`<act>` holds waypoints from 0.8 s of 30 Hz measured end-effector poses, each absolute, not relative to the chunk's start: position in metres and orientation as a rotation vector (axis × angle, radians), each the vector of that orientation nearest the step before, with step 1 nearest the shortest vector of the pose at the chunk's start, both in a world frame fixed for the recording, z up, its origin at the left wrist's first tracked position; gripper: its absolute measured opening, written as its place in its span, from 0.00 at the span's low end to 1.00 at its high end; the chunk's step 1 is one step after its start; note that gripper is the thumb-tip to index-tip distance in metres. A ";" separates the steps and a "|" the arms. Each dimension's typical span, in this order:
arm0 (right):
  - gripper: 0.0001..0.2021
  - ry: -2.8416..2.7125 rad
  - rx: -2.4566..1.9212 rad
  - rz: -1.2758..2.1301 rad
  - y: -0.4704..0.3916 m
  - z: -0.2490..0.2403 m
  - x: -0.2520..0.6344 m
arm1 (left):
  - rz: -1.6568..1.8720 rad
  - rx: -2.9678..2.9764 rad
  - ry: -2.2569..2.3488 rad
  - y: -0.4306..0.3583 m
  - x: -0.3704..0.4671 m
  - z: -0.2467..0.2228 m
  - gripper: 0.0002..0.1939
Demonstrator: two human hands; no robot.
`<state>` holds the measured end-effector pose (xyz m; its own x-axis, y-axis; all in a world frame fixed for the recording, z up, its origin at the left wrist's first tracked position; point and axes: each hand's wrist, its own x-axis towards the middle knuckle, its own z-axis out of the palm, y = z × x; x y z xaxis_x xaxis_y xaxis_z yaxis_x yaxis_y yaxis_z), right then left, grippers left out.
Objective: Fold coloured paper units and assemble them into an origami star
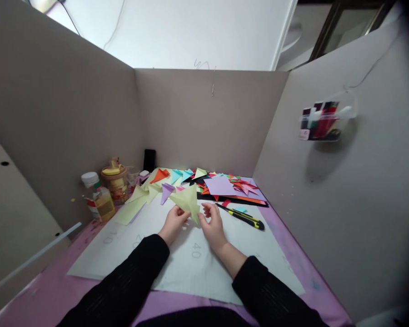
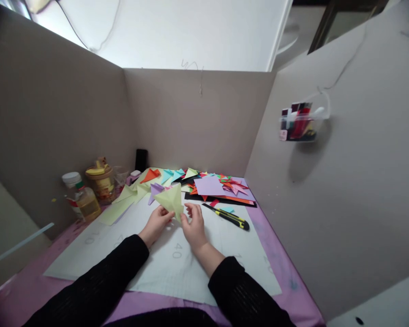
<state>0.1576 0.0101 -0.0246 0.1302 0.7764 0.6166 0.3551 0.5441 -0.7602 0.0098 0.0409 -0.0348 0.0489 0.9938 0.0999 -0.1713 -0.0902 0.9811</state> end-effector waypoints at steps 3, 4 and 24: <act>0.11 -1.482 -1.075 0.495 0.014 -0.025 0.160 | 1.328 1.205 0.939 0.043 0.010 -0.037 0.17; 0.09 -1.516 -1.068 0.515 0.015 -0.026 0.160 | 1.336 1.216 0.932 0.044 0.010 -0.038 0.17; 0.05 -1.569 -1.095 0.574 0.019 -0.032 0.159 | 1.315 1.058 0.922 0.035 0.011 -0.023 0.18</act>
<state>0.1594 0.0188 -0.0323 0.0112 0.8703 0.4925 0.3468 0.4585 -0.8182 0.0110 0.0348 -0.0231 0.0620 0.9965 0.0558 -0.2873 -0.0357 0.9572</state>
